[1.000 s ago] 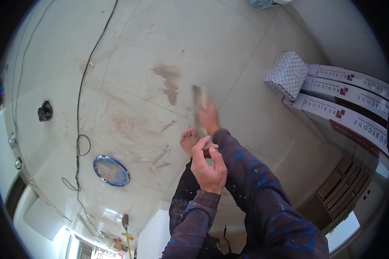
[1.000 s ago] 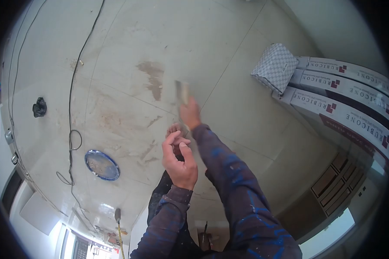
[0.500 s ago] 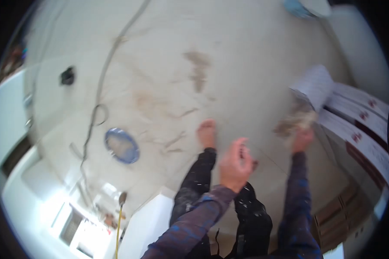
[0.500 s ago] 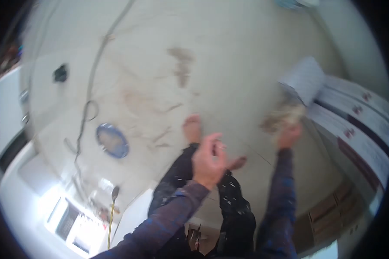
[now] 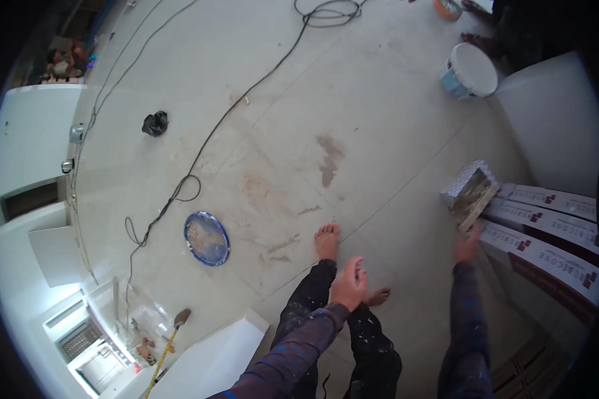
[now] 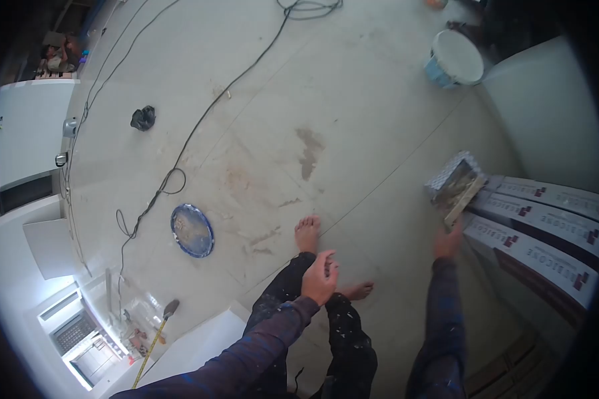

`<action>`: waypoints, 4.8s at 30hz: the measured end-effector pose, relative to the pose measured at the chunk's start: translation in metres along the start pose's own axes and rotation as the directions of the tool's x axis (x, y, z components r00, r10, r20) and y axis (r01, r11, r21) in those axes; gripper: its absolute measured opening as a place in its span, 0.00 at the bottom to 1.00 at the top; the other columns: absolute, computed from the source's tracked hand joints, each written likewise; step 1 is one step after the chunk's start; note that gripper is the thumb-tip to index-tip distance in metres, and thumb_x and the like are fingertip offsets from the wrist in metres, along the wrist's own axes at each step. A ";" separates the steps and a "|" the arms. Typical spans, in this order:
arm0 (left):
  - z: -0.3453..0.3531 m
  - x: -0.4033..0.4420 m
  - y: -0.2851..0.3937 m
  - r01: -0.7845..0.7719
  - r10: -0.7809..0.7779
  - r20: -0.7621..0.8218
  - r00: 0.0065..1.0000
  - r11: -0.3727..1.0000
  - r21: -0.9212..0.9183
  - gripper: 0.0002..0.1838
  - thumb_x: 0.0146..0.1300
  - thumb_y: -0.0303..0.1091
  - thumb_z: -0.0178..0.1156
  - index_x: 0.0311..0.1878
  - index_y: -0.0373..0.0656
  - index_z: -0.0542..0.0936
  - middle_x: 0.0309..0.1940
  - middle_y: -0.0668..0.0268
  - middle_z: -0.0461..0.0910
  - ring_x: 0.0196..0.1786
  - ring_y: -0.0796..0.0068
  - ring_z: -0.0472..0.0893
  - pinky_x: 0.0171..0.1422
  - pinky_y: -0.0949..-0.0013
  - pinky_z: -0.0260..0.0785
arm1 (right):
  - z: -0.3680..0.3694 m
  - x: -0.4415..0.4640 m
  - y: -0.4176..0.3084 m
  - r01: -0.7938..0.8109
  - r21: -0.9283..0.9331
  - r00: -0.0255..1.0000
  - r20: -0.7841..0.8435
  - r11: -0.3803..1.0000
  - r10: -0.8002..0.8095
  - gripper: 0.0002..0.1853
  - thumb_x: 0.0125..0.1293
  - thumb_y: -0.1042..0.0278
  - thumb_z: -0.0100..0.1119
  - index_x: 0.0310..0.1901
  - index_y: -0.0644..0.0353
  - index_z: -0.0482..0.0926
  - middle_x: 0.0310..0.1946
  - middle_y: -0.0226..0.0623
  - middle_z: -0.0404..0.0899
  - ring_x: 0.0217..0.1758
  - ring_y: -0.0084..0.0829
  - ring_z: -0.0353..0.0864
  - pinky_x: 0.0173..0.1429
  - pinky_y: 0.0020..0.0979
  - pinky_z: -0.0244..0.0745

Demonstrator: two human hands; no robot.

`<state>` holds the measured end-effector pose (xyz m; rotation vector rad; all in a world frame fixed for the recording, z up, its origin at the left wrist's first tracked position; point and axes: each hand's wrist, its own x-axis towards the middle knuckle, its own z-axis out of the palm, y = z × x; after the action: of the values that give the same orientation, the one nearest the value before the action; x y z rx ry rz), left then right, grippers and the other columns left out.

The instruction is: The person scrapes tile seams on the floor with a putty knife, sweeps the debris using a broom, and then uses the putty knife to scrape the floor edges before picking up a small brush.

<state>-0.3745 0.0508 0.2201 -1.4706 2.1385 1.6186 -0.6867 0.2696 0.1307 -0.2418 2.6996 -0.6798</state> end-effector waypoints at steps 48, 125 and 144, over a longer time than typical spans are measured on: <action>-0.454 -0.339 0.319 0.173 -0.236 0.671 0.703 0.972 0.161 0.19 0.67 0.44 0.58 0.51 0.39 0.73 0.43 0.59 0.79 0.39 0.68 0.81 0.37 0.66 0.79 | -0.495 -0.401 -0.327 -0.198 0.227 0.677 0.735 0.953 -0.035 0.24 0.69 0.55 0.54 0.57 0.68 0.74 0.51 0.50 0.79 0.54 0.39 0.79 0.58 0.33 0.72; -0.681 -0.028 0.431 -0.023 -0.528 -0.499 0.687 0.671 -0.741 0.28 0.70 0.56 0.46 0.45 0.35 0.78 0.44 0.46 0.79 0.51 0.48 0.77 0.56 0.57 0.67 | -0.101 -0.156 -1.112 0.659 0.748 -0.685 0.639 0.076 -0.350 0.44 0.50 0.47 0.70 0.64 0.64 0.63 0.64 0.56 0.59 0.68 0.56 0.60 0.69 0.48 0.59; -1.033 -0.047 0.177 -0.284 -0.731 -0.627 0.271 0.561 -0.777 0.24 0.72 0.54 0.46 0.42 0.40 0.79 0.37 0.52 0.80 0.43 0.50 0.79 0.49 0.56 0.68 | 0.192 -0.491 -1.413 0.491 0.867 -0.854 0.498 -0.084 0.150 0.43 0.54 0.53 0.71 0.65 0.66 0.61 0.67 0.59 0.55 0.71 0.55 0.56 0.72 0.44 0.57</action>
<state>-0.0110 -0.7275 0.8227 -3.6820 0.8590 1.7976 -0.0493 -0.9220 0.7997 -2.1428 0.0000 0.3342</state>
